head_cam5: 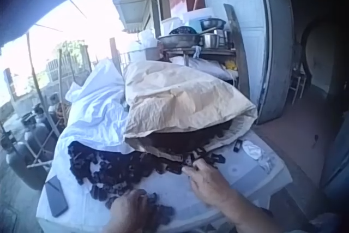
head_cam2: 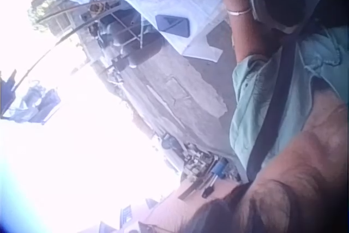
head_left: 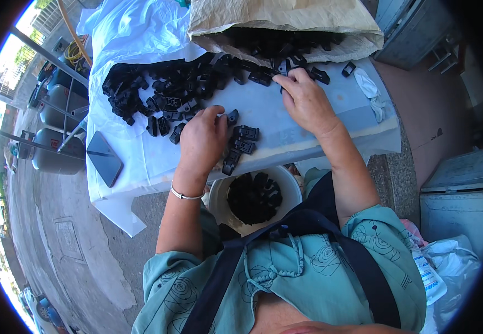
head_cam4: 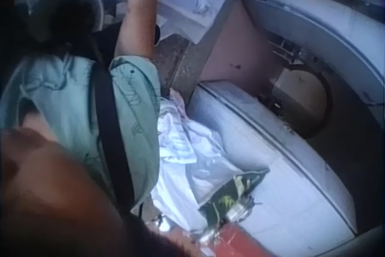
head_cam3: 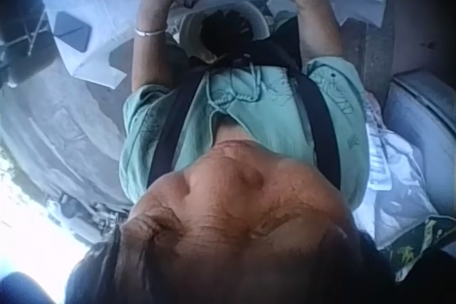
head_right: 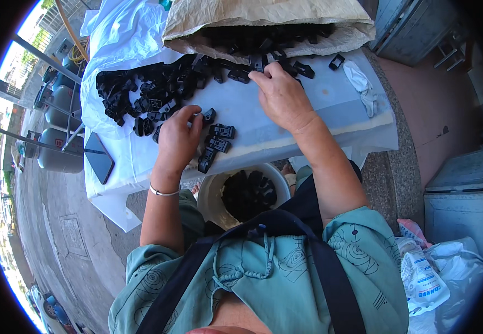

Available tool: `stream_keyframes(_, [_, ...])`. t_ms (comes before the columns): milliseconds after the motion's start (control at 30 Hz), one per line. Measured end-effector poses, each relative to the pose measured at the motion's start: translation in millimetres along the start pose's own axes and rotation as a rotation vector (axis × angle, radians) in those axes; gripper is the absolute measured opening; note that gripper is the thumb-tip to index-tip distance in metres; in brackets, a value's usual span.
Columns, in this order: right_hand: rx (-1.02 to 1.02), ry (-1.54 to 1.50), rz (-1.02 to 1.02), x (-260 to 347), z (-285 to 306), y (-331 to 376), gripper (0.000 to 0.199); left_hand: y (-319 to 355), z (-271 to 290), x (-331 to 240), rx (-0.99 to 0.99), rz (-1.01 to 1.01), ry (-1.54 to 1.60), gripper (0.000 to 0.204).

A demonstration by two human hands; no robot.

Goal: Sorting and inspecting small black plastic components on a table.

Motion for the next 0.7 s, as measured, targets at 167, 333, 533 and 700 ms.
stream_keyframes(167, [-0.027, 0.015, 0.017, 6.3, 7.6, 0.0, 0.030, -4.7, 7.2, -17.6, -0.016, -0.097, -0.094, 0.024])
stream_keyframes(333, [-0.182, -0.010, 0.015, 0.0, 7.4, -4.5, 0.021, -17.0, -6.3, -15.1, 0.101, -0.111, -0.016, 0.027])
stream_keyframes(533, [0.105, -0.806, -0.225, 14.0, -10.0, 6.6, 0.017, -6.8, -16.4, 15.9, -0.023, 0.160, 0.545, 0.028])
stream_keyframes(700, [0.361, -0.662, -0.229, 19.9, -37.0, 13.4, 0.027, -1.9, -1.1, 12.2, -0.032, 0.013, 0.079, 0.034])
Point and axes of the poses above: each hand's wrist, its own y-axis away from the middle knuckle, its own z-axis out of the back of the hand, x = y × z, the point moved 7 cm from there along -y, towards the middle knuckle, and after that the axes turned 10 degrees about -z, right-handed, at the moved point
